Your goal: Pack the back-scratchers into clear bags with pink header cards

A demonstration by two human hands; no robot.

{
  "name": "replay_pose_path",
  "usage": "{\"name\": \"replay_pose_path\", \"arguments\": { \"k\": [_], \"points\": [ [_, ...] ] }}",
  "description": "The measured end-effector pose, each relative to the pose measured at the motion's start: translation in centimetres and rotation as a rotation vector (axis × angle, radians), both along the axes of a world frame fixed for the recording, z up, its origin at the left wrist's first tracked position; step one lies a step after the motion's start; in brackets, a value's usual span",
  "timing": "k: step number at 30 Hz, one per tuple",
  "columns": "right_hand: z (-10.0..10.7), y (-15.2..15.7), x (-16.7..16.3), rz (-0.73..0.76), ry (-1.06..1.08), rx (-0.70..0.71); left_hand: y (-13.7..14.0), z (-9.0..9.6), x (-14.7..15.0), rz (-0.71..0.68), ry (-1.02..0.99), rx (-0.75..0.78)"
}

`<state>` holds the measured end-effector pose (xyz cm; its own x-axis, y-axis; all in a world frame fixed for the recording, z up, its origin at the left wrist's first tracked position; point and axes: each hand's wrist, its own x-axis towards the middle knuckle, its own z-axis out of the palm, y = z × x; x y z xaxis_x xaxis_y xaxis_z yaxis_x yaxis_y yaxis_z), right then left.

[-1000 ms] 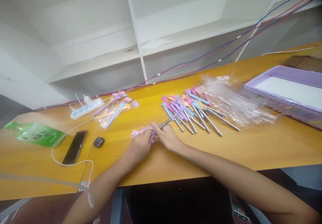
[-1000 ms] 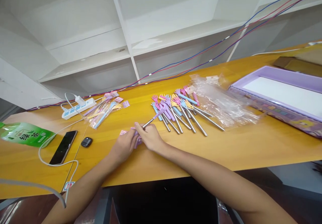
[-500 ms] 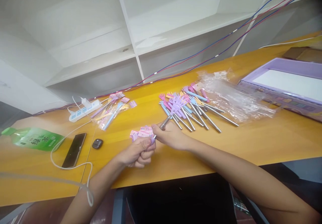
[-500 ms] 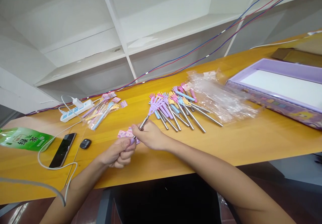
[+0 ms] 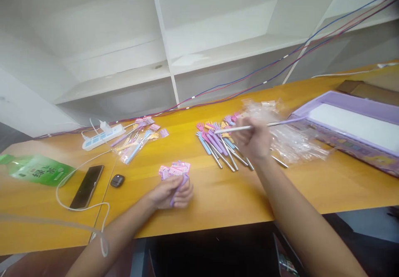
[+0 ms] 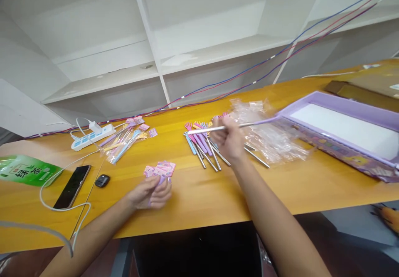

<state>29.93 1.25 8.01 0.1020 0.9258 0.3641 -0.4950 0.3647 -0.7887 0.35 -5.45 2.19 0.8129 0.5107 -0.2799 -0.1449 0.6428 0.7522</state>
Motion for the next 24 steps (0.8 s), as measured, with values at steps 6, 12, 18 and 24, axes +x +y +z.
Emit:
{"name": "replay_pose_path", "arguments": {
  "k": [6, 12, 18, 24],
  "points": [
    [-5.0, -1.2, -6.6, 0.506, -0.301, -0.22, 1.9, -0.9, 0.2, 0.543, 0.022, 0.218],
    [-7.7, -3.8, -10.8, 0.68, -0.506, -0.156, 1.4, -2.5, 0.4, 0.632, 0.15, 0.375],
    [-6.6, -2.5, -8.5, 0.416, -0.878, -0.089, 2.7, -1.5, -1.3, 0.719, 0.294, 0.661],
    [-4.9, 3.3, 1.9, -0.349, -1.596, -0.282, 7.7, 1.6, -9.6, 0.721, 1.408, 1.357]
  ]
}}
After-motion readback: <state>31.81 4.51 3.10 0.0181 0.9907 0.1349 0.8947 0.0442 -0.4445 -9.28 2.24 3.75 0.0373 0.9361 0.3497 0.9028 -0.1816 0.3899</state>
